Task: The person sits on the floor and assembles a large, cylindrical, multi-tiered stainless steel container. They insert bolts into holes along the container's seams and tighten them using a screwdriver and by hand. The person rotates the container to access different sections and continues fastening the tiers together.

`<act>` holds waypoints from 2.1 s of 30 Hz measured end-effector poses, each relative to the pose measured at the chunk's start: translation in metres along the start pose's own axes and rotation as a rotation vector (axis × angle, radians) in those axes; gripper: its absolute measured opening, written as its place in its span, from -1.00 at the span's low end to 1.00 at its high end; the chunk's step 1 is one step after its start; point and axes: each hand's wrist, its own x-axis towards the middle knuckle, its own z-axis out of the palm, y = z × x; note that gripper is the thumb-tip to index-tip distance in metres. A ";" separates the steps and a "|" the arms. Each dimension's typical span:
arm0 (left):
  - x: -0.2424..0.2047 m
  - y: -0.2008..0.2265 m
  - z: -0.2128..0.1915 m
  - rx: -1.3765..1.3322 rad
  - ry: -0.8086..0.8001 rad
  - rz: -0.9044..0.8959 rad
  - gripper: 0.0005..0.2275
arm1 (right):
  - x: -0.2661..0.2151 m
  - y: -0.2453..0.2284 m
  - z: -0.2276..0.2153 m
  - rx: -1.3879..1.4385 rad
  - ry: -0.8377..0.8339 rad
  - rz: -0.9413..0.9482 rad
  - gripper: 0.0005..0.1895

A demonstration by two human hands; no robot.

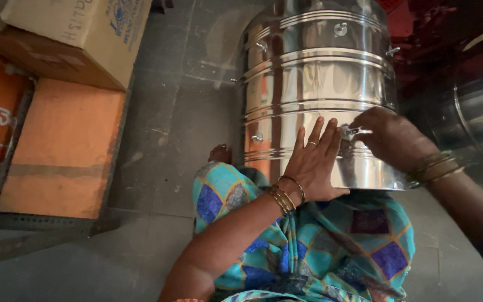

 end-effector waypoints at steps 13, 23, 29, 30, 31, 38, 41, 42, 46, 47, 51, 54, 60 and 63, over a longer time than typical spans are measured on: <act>-0.001 0.000 0.001 0.001 0.012 -0.003 0.13 | 0.004 -0.005 0.025 -0.138 -0.150 0.314 -0.78; 0.000 0.001 -0.004 0.011 -0.038 -0.006 0.16 | 0.006 0.010 0.018 -0.268 -0.309 0.193 -0.78; 0.002 0.002 -0.004 0.017 -0.055 -0.005 0.15 | 0.035 0.045 0.027 -0.199 -0.775 0.545 -0.66; 0.002 0.002 -0.004 0.017 -0.055 -0.004 0.15 | 0.038 0.049 0.028 0.065 -0.784 0.792 -0.45; 0.002 0.001 -0.004 0.019 -0.055 -0.003 0.15 | 0.040 0.051 0.030 0.040 -0.818 0.726 -0.43; 0.001 0.001 -0.001 0.007 -0.022 -0.007 0.14 | 0.031 0.030 0.024 -0.360 -0.617 0.431 -0.65; 0.000 0.001 0.000 0.008 -0.007 -0.003 0.14 | 0.017 0.017 0.016 -0.540 -0.487 0.142 -0.78; 0.000 0.000 0.000 0.014 0.002 -0.004 0.14 | 0.012 0.015 0.013 -0.628 -0.457 0.000 -0.75; -0.001 -0.001 0.002 0.027 0.021 0.007 0.14 | 0.003 0.028 0.002 -0.340 -0.259 0.082 -0.61; 0.000 -0.001 0.002 0.031 0.010 0.008 0.14 | 0.005 0.033 0.005 -0.249 -0.278 0.201 -0.60; 0.001 -0.002 0.003 0.038 -0.023 0.002 0.14 | 0.003 0.065 0.039 -0.132 -0.446 0.410 -0.64; 0.003 -0.005 0.004 0.051 0.007 0.006 0.15 | -0.027 0.107 0.079 -0.094 -0.184 0.456 -0.74; 0.000 -0.008 0.001 0.059 0.039 0.014 0.16 | -0.082 0.119 0.168 0.266 0.383 0.533 -0.37; -0.003 -0.010 0.011 0.053 0.127 0.044 0.06 | -0.081 0.094 0.167 0.283 0.454 0.553 -0.39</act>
